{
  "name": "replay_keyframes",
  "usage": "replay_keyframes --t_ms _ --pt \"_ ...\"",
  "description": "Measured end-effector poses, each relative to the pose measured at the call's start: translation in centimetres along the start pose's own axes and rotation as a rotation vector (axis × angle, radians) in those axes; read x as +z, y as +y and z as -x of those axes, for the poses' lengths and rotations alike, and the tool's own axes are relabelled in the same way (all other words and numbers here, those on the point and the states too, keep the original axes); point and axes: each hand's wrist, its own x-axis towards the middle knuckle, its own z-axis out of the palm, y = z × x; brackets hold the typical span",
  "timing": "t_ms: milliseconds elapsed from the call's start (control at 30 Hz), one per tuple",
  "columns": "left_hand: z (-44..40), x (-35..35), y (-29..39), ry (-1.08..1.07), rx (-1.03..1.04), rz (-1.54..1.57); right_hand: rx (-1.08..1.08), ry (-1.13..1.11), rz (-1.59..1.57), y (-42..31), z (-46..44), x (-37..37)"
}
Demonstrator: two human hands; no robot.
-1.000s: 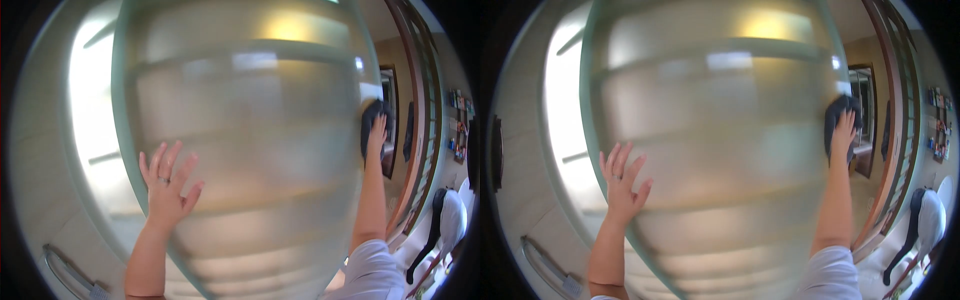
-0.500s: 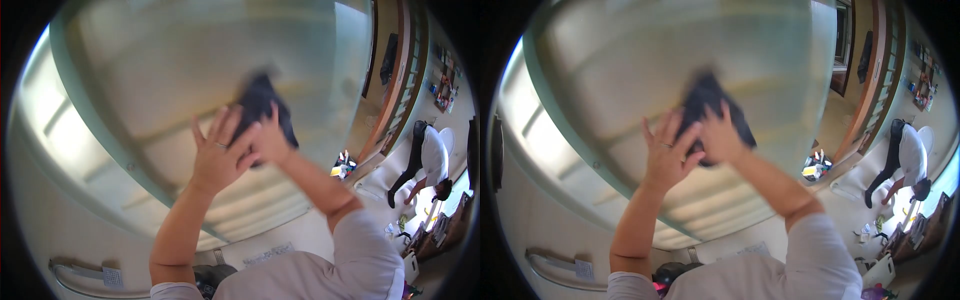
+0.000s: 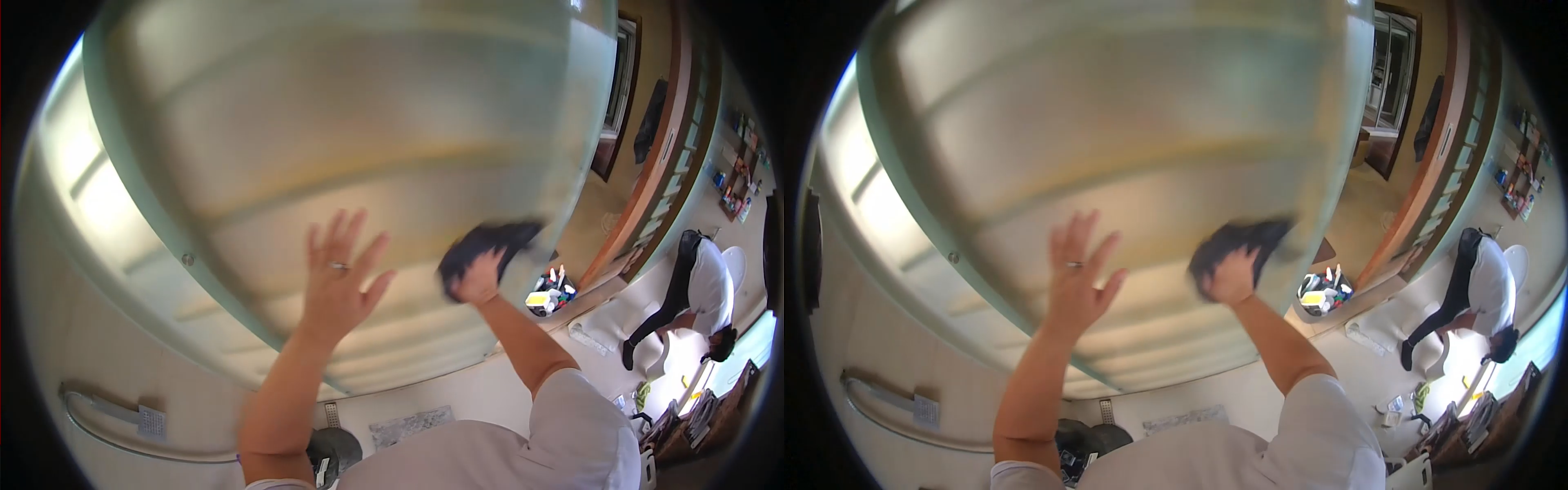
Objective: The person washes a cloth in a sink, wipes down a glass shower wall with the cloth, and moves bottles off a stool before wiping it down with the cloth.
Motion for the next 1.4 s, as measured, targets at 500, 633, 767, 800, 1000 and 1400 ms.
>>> replay_keyframes --t_ms 500,633,767,800,1000,1400 --pt "-1.2 1.2 0.7 0.298 -0.194 0.131 0.323 1.029 0.501 8.6 -17.1 -16.9" --pt "4.7 4.4 1.4 0.434 -0.517 0.292 -0.479 0.670 -0.328 -5.7 -5.7 -4.3" --pt "12.2 9.3 3.0 0.130 -0.438 0.257 -1.011 0.232 -0.085 -8.0 -2.1 0.9" --pt "13.1 9.6 3.4 0.137 -0.482 0.301 -1.037 0.130 -0.068 -8.0 -2.4 -0.1" --pt "11.4 4.1 -0.1 0.390 -0.604 0.349 -0.296 0.384 0.101 -10.5 -11.7 -21.3" --pt "18.8 1.7 -2.7 0.261 -0.947 0.400 -1.156 0.033 -0.087 -25.1 -4.7 -0.8"
